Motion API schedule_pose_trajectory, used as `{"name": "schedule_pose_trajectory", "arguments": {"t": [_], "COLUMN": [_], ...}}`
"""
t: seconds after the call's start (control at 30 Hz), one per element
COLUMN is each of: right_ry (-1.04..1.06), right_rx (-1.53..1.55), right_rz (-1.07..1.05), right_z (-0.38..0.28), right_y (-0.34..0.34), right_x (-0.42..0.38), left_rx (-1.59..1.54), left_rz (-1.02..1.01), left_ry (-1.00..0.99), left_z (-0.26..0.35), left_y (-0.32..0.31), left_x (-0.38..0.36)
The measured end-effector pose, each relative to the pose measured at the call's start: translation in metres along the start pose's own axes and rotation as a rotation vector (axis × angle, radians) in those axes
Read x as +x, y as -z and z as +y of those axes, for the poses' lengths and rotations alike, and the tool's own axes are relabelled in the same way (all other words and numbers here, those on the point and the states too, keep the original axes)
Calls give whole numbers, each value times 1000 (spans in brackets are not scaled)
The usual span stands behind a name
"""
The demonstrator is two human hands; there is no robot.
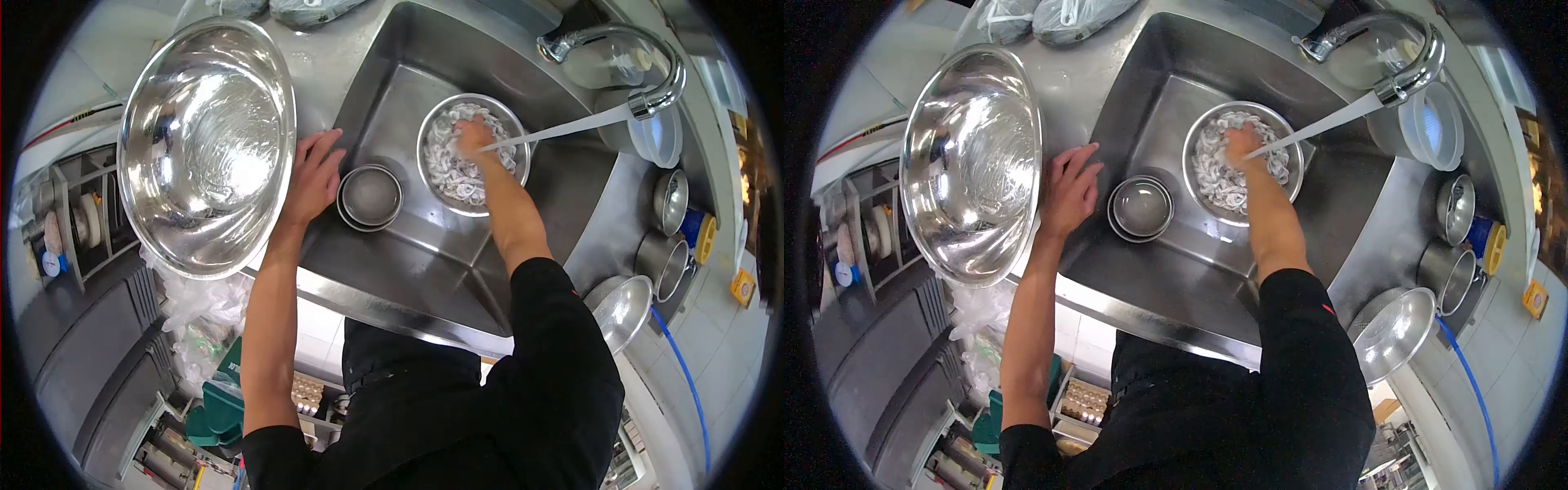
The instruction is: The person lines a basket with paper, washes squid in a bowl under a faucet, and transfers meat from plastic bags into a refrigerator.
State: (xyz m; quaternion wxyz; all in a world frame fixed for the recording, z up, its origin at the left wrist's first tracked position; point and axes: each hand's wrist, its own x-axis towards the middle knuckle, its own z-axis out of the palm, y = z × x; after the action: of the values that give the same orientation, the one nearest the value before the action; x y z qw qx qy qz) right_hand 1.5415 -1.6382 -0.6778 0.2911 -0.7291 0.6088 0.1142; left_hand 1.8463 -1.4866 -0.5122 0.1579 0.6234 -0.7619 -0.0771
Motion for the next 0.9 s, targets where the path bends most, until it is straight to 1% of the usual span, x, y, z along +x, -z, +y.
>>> {"name": "schedule_pose_trajectory", "arguments": {"t": [0.03,0.1,0.13,0.2,0.23,0.27,0.33,0.37,0.4,0.47,0.5,0.57,0.6,0.67,0.7,0.77,0.8,0.87,0.9], "right_ry": [7,196,194,19,-39,-44,192,66,64,15,14,-157,-157,-131,-129,-281,-274,-247,-123], "right_rx": [-6,-9,-10,294,365,361,418,376,378,529,528,732,728,587,586,456,455,334,286], "right_rz": [1,142,143,10,37,41,410,306,310,281,279,235,233,413,413,451,451,451,381], "right_z": [7,25,32,30,33,45,71,61,61,62,63,64,66,65,58,50,47,45,50], "right_y": [1,-5,0,35,36,25,2,15,14,13,11,8,7,8,17,34,33,29,20], "right_x": [4,7,2,-23,-32,-38,-42,-59,-65,-71,-72,-69,-67,-58,-62,-67,-65,-66,-62], "left_rx": [-21,-51,-53,-39,-46,-46,-45,-38,-32,-32,-35,-43,-51,-37,-19,-26,-36,-45,-55], "left_rz": [6,18,19,41,46,51,64,64,57,52,47,45,42,43,42,41,38,33,24], "left_ry": [-3,-4,-6,-15,-19,-26,-41,-38,-34,-41,-41,-31,-22,-21,-23,-23,-22,-10,-5], "left_z": [0,0,0,0,1,0,1,0,0,0,0,-1,-1,-3,-3,-1,-2,-1,-2], "left_y": [0,-1,-1,-3,-3,-3,-2,-3,-2,-1,-2,-3,-4,-4,-4,-3,-3,-2,-3], "left_x": [0,-1,-2,-1,0,0,0,0,-1,-1,-2,-2,-3,-1,-1,-2,-2,-3,-4]}}
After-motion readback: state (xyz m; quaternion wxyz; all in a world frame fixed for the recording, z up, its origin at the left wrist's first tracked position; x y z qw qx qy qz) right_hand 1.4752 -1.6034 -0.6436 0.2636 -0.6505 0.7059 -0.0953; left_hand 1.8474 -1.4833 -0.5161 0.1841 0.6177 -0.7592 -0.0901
